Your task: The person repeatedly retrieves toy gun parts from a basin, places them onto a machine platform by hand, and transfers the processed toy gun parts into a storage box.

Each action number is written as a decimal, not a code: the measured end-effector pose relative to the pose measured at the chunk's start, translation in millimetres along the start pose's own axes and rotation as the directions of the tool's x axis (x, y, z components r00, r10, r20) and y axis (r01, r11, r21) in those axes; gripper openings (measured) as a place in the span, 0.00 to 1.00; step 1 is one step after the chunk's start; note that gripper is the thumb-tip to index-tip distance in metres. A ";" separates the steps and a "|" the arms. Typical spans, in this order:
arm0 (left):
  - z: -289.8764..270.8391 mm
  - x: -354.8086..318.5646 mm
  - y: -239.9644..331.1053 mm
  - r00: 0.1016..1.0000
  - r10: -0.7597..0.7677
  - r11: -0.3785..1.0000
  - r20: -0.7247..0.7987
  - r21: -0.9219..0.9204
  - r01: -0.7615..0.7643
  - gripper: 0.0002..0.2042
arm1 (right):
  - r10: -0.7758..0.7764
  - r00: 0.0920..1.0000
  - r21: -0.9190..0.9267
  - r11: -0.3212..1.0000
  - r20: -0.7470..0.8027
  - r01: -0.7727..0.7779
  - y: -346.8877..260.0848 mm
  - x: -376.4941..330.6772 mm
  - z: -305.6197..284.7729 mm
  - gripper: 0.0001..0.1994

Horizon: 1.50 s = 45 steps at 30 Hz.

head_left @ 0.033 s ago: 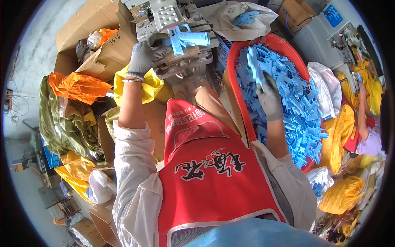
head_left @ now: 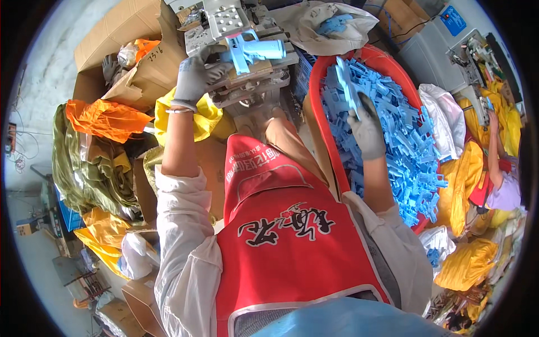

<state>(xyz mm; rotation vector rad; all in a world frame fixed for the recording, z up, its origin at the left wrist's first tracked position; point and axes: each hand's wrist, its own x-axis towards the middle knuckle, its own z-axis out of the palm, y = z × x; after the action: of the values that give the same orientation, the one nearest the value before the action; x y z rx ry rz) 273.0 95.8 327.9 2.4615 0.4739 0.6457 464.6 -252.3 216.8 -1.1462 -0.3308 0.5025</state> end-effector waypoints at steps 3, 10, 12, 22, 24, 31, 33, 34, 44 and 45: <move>-8.2 -22.4 -1.0 0.988 -0.014 1.000 -0.157 -0.020 0.011 0.19 | -0.405 0.803 -0.482 0.649 0.437 0.589 -22.2 34.0 39.7 0.18; -31.7 -174.2 -79.3 0.843 -0.250 0.968 -0.476 -0.092 0.235 0.17 | -0.071 0.798 -0.274 0.918 0.598 0.287 -21.2 96.7 153.2 0.19; -37.8 -225.0 -70.6 0.742 -0.426 0.860 -0.518 0.022 0.509 0.17 | -0.037 0.748 -0.272 0.919 0.663 0.286 -17.0 104.9 161.0 0.19; 10.7 -359.4 -131.1 0.513 -0.779 0.613 -0.361 -0.267 0.744 0.17 | -0.296 0.525 -0.330 0.513 0.798 0.792 -23.1 122.9 134.2 0.17; 19.3 -339.5 -110.4 0.532 -0.779 0.618 -0.331 -0.262 0.741 0.18 | -0.372 0.615 -0.304 0.623 0.695 0.721 -26.3 120.4 102.2 0.21; 42.3 -275.6 -101.5 0.755 -0.650 0.759 -0.092 -0.014 0.651 0.15 | 0.316 0.930 -0.975 -0.057 0.186 0.214 84.8 59.4 -85.2 0.24; 52.7 -268.0 -99.2 0.769 -0.633 0.773 -0.088 -0.024 0.634 0.14 | 0.354 0.920 -0.969 -0.111 0.168 0.220 136.6 27.2 -105.3 0.28; 58.0 -258.1 -96.1 0.776 -0.625 0.780 -0.087 -0.024 0.626 0.14 | 0.369 0.916 -0.959 -0.163 0.159 0.233 149.5 24.1 -105.5 0.31; 57.9 -253.4 -74.1 0.779 -0.624 0.780 -0.058 -0.107 0.617 0.13 | -0.185 0.982 -0.972 0.225 0.031 0.073 149.1 -3.1 -158.1 0.20; 59.0 -249.8 -67.4 0.783 -0.620 0.784 -0.044 -0.076 0.616 0.13 | -0.140 0.990 -0.970 0.242 -0.028 0.007 142.6 -12.2 -169.8 0.15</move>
<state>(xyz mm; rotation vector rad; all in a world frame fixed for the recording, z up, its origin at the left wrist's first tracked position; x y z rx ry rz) 86.2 11.2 159.5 2.0398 1.2089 0.4455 508.7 -345.6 20.2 -2.4059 -0.6477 0.0609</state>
